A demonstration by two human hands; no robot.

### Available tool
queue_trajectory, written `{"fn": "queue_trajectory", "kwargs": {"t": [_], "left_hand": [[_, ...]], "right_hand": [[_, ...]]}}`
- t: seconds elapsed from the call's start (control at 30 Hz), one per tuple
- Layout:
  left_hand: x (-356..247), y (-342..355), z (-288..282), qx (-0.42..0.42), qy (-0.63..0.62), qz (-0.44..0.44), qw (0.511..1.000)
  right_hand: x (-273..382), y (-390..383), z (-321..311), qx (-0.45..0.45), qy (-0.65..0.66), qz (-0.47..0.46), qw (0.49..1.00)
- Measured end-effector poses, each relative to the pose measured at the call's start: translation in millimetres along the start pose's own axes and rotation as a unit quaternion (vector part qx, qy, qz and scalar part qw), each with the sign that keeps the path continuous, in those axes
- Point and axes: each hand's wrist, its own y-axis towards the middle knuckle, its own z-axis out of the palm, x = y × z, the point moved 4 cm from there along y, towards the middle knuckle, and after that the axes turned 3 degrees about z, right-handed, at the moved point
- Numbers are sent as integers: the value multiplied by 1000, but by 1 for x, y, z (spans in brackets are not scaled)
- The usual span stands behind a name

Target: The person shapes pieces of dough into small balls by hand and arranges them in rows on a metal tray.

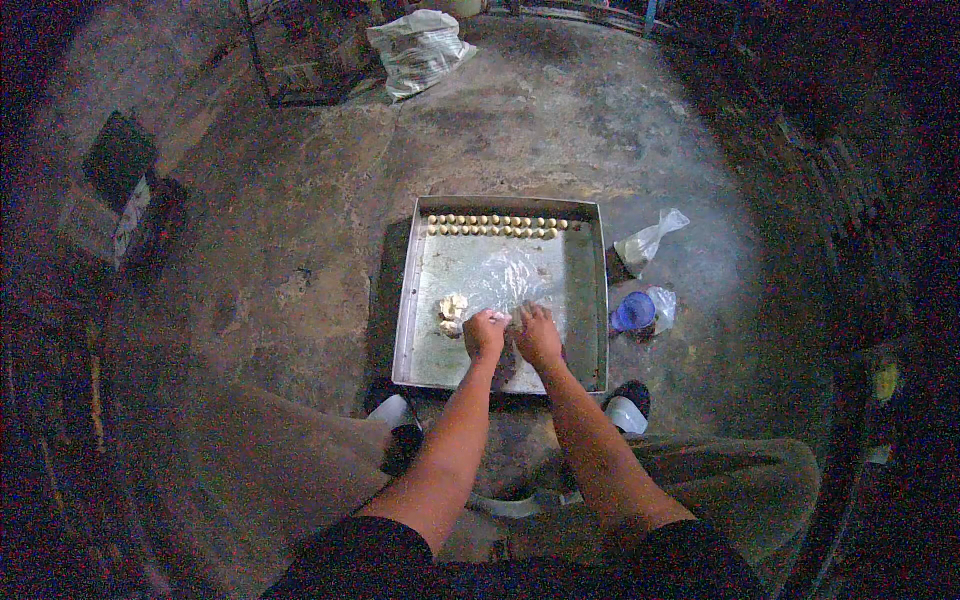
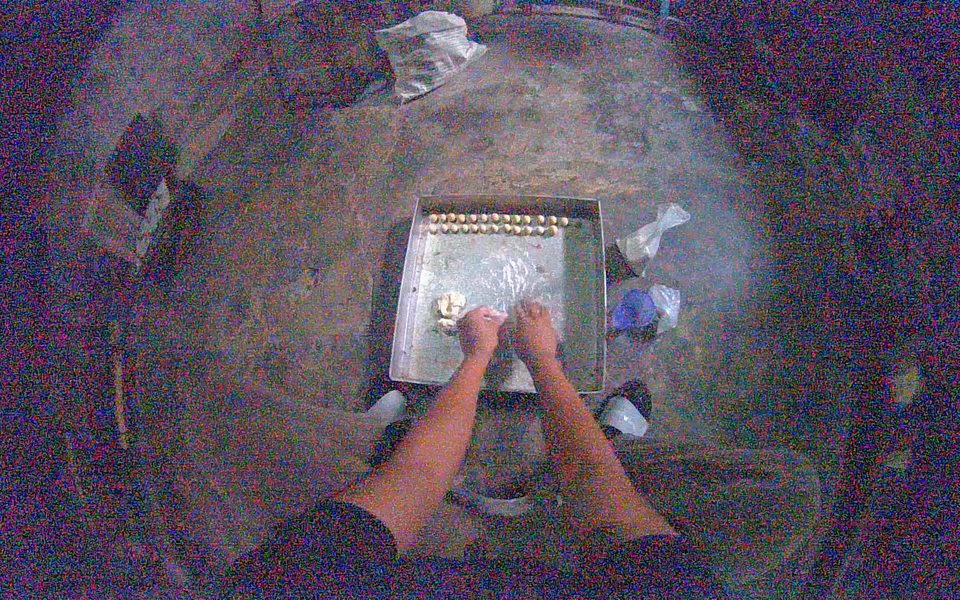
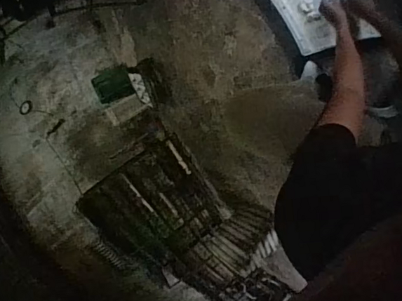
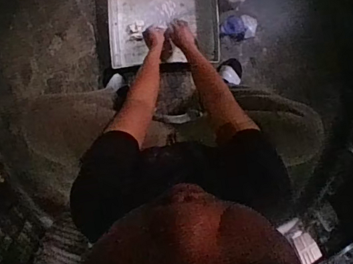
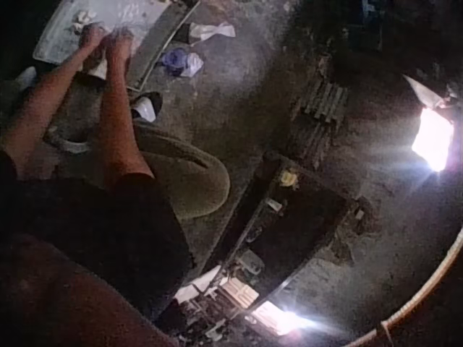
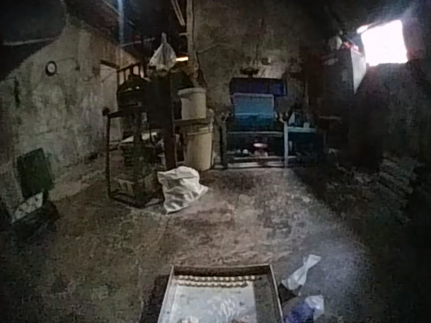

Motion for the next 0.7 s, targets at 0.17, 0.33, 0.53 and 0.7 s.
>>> {"fn": "queue_trajectory", "kwargs": {"t": [0.17,0.33,0.53,0.7], "left_hand": [[6,9,-26,-117,109,76,984],[38,-27,-53,-159,257,22,953],[52,-18,-34,-3,39,-28,999],[11,-31,9,43,-24,56,997]], "right_hand": [[10,-25,32,-58,66,39,995],[-4,-33,41,1,100,10,995],[-44,-28,23,-87,168,173,967],[-57,-13,19,-112,262,271,920]]}}
